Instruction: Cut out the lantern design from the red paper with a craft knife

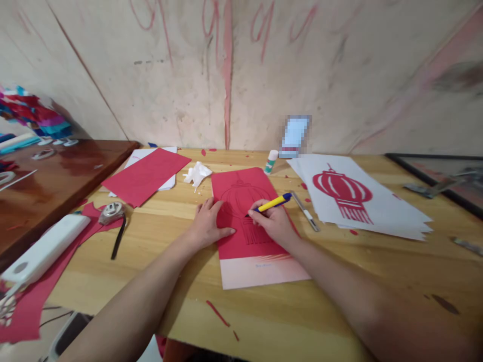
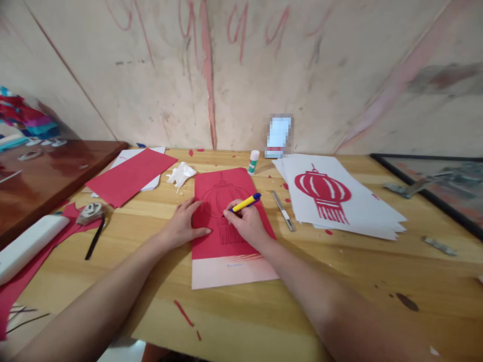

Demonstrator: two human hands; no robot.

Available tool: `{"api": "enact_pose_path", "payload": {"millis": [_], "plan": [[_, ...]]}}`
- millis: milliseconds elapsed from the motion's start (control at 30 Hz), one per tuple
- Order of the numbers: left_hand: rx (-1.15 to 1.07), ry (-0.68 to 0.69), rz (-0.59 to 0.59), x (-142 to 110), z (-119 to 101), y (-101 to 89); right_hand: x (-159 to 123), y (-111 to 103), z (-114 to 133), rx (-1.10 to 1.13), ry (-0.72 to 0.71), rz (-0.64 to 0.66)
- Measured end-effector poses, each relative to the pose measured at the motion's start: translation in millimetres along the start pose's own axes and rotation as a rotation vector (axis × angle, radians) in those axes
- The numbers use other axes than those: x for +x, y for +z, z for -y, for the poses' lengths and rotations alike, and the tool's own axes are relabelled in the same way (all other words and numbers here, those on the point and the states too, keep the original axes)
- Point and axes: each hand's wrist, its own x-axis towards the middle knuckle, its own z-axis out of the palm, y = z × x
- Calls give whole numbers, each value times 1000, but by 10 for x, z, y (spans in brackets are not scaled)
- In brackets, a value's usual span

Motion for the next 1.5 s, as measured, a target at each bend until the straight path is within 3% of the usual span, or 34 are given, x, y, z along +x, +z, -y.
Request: {"api": "enact_pose_path", "payload": {"millis": [433,800,1200,1500], "plan": [[-8,66,-14,-59,41,93,-19,-19,42,-48,53,-16],[-85,53,-34,-50,33,59,-15,-31,59,23,59,-13],[-216,6,-231,48,114,40,1,-13,30,50,28,22],[-209,58,-278,93,211,103,-19,7,43,82,-6,51]]}}
